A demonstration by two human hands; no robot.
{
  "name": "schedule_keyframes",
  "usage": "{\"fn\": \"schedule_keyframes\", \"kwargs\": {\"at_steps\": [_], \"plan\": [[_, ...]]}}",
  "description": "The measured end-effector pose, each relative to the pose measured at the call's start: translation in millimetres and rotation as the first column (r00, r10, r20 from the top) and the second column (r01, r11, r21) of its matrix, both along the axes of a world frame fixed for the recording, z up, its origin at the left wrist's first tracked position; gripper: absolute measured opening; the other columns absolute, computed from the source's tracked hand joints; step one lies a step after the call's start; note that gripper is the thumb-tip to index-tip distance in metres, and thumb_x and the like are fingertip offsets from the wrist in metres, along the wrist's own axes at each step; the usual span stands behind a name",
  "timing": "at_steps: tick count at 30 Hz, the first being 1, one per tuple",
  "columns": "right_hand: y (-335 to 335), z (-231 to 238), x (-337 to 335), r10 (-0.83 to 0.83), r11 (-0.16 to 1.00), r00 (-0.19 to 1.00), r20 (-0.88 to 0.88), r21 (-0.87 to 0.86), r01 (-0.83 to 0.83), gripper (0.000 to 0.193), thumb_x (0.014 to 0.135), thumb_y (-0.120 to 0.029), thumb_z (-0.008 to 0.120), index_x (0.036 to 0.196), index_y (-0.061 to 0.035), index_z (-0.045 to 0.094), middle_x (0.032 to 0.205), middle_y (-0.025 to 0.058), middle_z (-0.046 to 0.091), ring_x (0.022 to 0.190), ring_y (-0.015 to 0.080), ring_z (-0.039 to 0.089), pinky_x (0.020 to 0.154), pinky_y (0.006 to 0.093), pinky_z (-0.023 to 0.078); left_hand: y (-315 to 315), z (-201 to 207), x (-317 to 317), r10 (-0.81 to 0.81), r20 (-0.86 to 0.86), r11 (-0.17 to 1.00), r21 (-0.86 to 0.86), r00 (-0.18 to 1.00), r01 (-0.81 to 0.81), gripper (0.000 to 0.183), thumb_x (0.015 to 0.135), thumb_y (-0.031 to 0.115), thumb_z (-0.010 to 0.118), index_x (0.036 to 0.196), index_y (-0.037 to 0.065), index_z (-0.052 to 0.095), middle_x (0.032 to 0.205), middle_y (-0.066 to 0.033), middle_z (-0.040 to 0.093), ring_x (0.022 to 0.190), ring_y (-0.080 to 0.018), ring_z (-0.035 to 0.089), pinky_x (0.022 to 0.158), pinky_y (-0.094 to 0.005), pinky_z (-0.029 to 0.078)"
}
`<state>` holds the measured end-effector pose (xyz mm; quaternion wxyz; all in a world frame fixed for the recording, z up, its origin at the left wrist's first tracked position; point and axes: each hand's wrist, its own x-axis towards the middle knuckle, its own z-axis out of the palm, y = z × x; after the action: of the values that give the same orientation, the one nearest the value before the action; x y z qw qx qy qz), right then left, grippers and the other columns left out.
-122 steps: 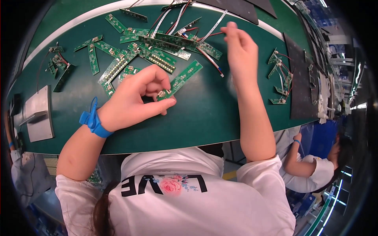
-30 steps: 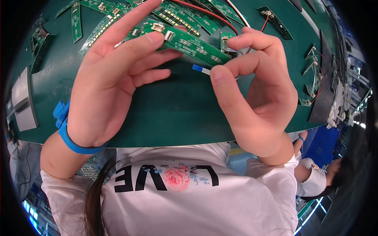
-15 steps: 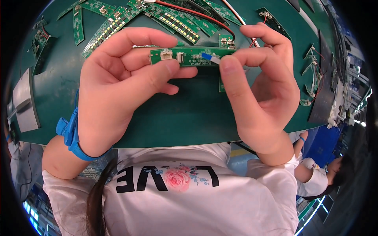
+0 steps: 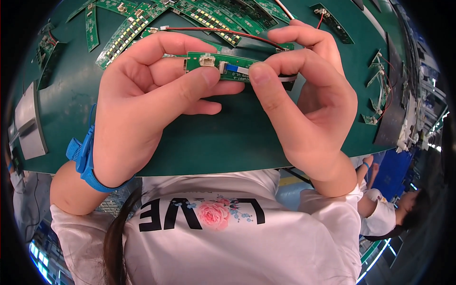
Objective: The person connects cables and connectors to small circuit boards by hand on an assembly line.
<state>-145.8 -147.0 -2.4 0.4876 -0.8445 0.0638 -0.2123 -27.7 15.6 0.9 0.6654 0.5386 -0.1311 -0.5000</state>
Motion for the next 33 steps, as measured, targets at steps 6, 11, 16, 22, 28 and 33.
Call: {"fn": "schedule_keyframes", "kwargs": {"at_steps": [6, 11, 16, 22, 28, 33], "plan": [[0.6, 4.9, 3.7, 0.053, 0.986, 0.998, 0.040, -0.162, -0.046, 0.006, 0.075, 0.003, 0.068, 0.079, 0.0016, 0.064, 0.092, 0.0112, 0.059, 0.103, 0.0198, 0.049, 0.098, 0.0387, 0.032, -1.5, 0.9, -0.4, -0.007, 0.005, 1.000, 0.013, 1.000, 0.007, 0.025, 0.090, 0.005, 0.053, 0.115, 0.002, 0.050, 0.105, -0.0111, 0.064, 0.099, -0.0224, 0.064, 0.074, -0.0238, 0.056], [6.5, 13.9, 4.6, 0.022, 0.996, 0.999, -0.041, -0.090, -0.026, 0.006, 0.075, 0.003, 0.068, 0.079, 0.0018, 0.064, 0.091, 0.0100, 0.059, 0.102, 0.0194, 0.050, 0.101, 0.0403, 0.031, -1.9, -0.1, -1.6, 0.007, 0.006, 1.000, 0.003, 1.000, -0.007, 0.024, 0.090, 0.005, 0.053, 0.114, 0.002, 0.050, 0.105, -0.0106, 0.064, 0.099, -0.0213, 0.064, 0.074, -0.0232, 0.056], [-2.5, -1.2, -0.3, 0.003, 0.993, 0.998, -0.056, -0.116, -0.010, 0.007, 0.075, 0.004, 0.068, 0.080, 0.0021, 0.064, 0.092, 0.0099, 0.059, 0.102, 0.0197, 0.050, 0.098, 0.0386, 0.033, -1.4, -3.0, -1.6, -0.004, -0.012, 0.999, -0.035, 1.000, 0.004, 0.024, 0.090, 0.005, 0.053, 0.114, 0.002, 0.050, 0.106, -0.0103, 0.064, 0.100, -0.0209, 0.064, 0.077, -0.0251, 0.054], [2.1, 0.1, -0.5, -0.045, 0.996, 0.997, -0.069, -0.079, 0.040, 0.008, 0.076, 0.003, 0.069, 0.083, 0.0025, 0.065, 0.099, 0.0128, 0.057, 0.102, 0.0205, 0.049, 0.091, 0.0331, 0.037, -3.5, -11.4, -3.8, -0.008, -0.056, 0.992, -0.128, 0.998, 0.001, 0.032, 0.087, 0.003, 0.055, 0.119, 0.001, 0.051, 0.110, -0.0107, 0.061, 0.099, -0.0196, 0.061, 0.088, -0.0310, 0.048], [-0.5, -2.8, 0.3, -0.014, 0.995, 0.999, -0.049, -0.100, 0.009, 0.009, 0.076, 0.003, 0.069, 0.083, 0.0022, 0.065, 0.104, 0.0134, 0.055, 0.103, 0.0213, 0.049, 0.090, 0.0321, 0.037, -4.9, -11.4, -3.9, -0.007, -0.058, 0.990, -0.140, 0.998, -0.001, 0.033, 0.086, 0.001, 0.056, 0.118, 0.000, 0.055, 0.108, -0.0103, 0.061, 0.094, -0.0175, 0.061, 0.088, -0.0301, 0.047], [7.4, 0.6, 4.2, -0.009, 0.993, 0.999, -0.038, -0.115, 0.005, 0.009, 0.075, 0.003, 0.070, 0.083, 0.0012, 0.065, 0.104, 0.0125, 0.054, 0.103, 0.0218, 0.049, 0.091, 0.0334, 0.037, -1.1, -8.6, -1.5, 0.046, -0.008, 0.992, -0.121, 0.999, -0.047, 0.028, 0.084, 0.000, 0.058, 0.113, -0.001, 0.059, 0.100, -0.0080, 0.063, 0.087, -0.0131, 0.060, 0.081, -0.0256, 0.047]]}}
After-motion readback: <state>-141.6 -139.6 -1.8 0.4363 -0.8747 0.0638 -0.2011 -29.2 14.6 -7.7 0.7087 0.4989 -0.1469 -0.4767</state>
